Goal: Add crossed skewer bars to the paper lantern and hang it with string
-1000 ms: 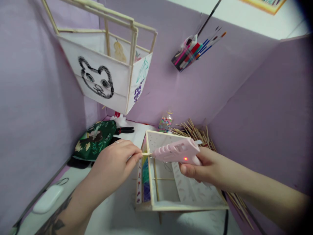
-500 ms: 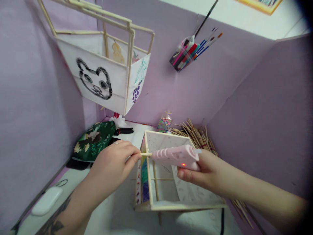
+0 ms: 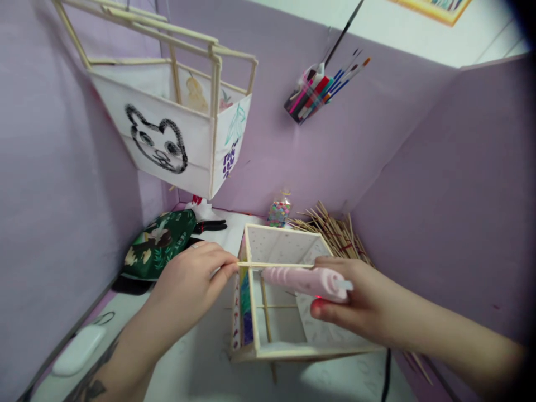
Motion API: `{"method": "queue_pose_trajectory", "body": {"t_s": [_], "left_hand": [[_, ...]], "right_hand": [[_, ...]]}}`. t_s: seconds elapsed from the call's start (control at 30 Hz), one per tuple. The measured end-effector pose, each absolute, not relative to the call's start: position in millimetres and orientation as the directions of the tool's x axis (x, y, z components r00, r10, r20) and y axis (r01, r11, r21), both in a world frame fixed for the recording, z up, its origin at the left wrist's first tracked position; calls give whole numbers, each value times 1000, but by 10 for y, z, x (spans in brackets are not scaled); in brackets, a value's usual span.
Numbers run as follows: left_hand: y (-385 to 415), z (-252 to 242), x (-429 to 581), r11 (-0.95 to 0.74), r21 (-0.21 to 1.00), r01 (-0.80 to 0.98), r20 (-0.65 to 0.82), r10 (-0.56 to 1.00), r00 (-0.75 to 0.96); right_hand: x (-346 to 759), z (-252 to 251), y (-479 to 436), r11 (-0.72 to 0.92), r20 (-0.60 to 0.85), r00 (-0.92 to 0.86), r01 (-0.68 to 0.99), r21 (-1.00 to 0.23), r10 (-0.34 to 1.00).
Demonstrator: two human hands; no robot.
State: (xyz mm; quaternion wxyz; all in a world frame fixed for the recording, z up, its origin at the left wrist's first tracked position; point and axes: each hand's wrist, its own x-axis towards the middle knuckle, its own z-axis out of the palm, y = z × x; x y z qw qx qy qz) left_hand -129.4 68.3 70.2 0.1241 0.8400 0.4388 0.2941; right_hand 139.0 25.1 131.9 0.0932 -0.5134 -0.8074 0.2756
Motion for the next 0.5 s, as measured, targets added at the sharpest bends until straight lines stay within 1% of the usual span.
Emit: {"method": "queue_pose_trajectory", "body": {"t_s": [0.07,0.13,0.2,0.27,0.33,0.4,0.43,0.5], "left_hand": [[696,703,-1313,-584,469,663,387,810,440],[713,715,-1345,-575,471,669,400,815,419],[730,741,-1383,-549,469,692,419,828,373],[744,771,-1419,-518,458,723,451,836,313],[760,784,-1456,-494,425,758,490,830,267],[788,757,-1501,-486,373,791,524,813,252],[810,727,-1527,-484,343,805,531,807,259],[867,643,-1584,-500,290,816,535,792,295]], "right_hand": [[1538,1344,209,270,-113,-447,702,-659,887],[1721,1324,147,223,-64,-412,608,-762,909],[1911,1248,75,166,13,-301,491,-855,954],[2079,1134,7,100,62,-117,360,-928,991],[2213,1007,-50,87,113,94,243,-966,989],[2319,887,-97,116,160,270,170,-978,949],[2365,831,-117,134,177,345,145,-980,922],[2451,729,-158,141,178,437,115,-983,882]]}}
